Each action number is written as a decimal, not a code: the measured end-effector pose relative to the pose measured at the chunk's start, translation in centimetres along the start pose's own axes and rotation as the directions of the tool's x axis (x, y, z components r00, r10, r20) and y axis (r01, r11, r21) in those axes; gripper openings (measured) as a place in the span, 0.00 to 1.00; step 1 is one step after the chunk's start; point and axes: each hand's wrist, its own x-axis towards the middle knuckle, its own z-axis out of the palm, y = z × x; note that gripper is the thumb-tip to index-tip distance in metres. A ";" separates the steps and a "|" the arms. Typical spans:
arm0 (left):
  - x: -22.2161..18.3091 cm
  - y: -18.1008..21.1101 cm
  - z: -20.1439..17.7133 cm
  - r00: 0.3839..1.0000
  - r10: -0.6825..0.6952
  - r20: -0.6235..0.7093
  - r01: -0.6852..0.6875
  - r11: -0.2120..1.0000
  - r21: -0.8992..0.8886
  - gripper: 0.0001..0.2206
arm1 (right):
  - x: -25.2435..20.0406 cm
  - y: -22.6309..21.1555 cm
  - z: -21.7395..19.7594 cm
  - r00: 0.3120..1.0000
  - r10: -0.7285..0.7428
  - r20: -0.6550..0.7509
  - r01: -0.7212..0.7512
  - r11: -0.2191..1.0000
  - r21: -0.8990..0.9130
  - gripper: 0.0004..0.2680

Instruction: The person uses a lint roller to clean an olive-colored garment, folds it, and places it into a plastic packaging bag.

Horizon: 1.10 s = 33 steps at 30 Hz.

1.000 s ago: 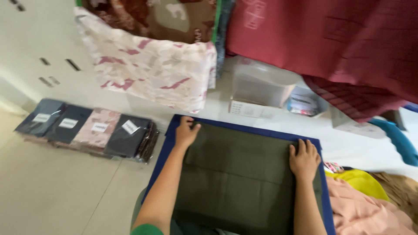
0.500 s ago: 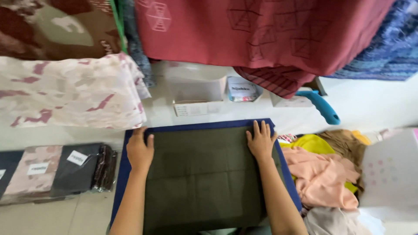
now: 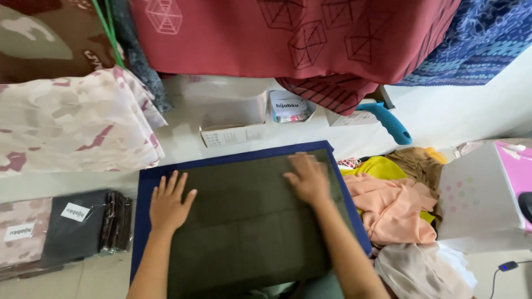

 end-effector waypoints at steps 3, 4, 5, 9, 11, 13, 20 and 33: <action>0.1 -1.4 0.7 0.990 -0.078 0.118 0.081 0.996 -0.023 0.31 | -1.8 4.9 -1.3 0.956 0.279 0.095 -0.263 0.954 -0.146 0.23; 0.1 -1.4 0.7 0.990 -0.074 0.118 0.078 0.997 -0.026 0.31 | -1.8 5.9 -1.1 0.835 0.430 0.344 -0.395 0.903 -0.172 0.25; 0.1 -1.3 0.8 0.990 -0.071 0.118 0.074 0.997 -0.028 0.31 | -1.9 7.0 -0.9 0.630 0.540 0.558 -0.505 0.831 -0.235 0.27; 0.1 -1.9 1.6 0.993 -0.057 0.099 0.060 0.998 -0.030 0.32 | -8.3 22.4 9.0 0.924 0.173 0.341 -0.018 0.910 -0.414 0.22; 0.4 -2.1 2.7 0.998 -0.062 0.010 0.062 0.995 -0.079 0.32 | -3.2 21.4 -4.3 0.720 0.657 0.226 -0.417 0.147 0.897 0.15; 0.1 -2.1 2.9 0.996 -0.058 -0.068 0.052 0.995 -0.088 0.30 | -0.1 20.9 -12.5 0.687 0.725 0.055 -0.384 0.298 0.874 0.14; -0.2 0.1 3.3 0.987 0.036 -0.155 -0.054 0.992 -0.116 0.28 | 10.3 12.4 -24.0 0.784 0.590 0.193 -0.588 0.806 -0.073 0.20; -1.0 -0.2 2.8 0.999 -0.004 0.033 0.012 0.972 -0.236 0.29 | -6.3 2.0 -13.2 0.913 0.233 -0.333 -0.246 0.969 0.003 0.11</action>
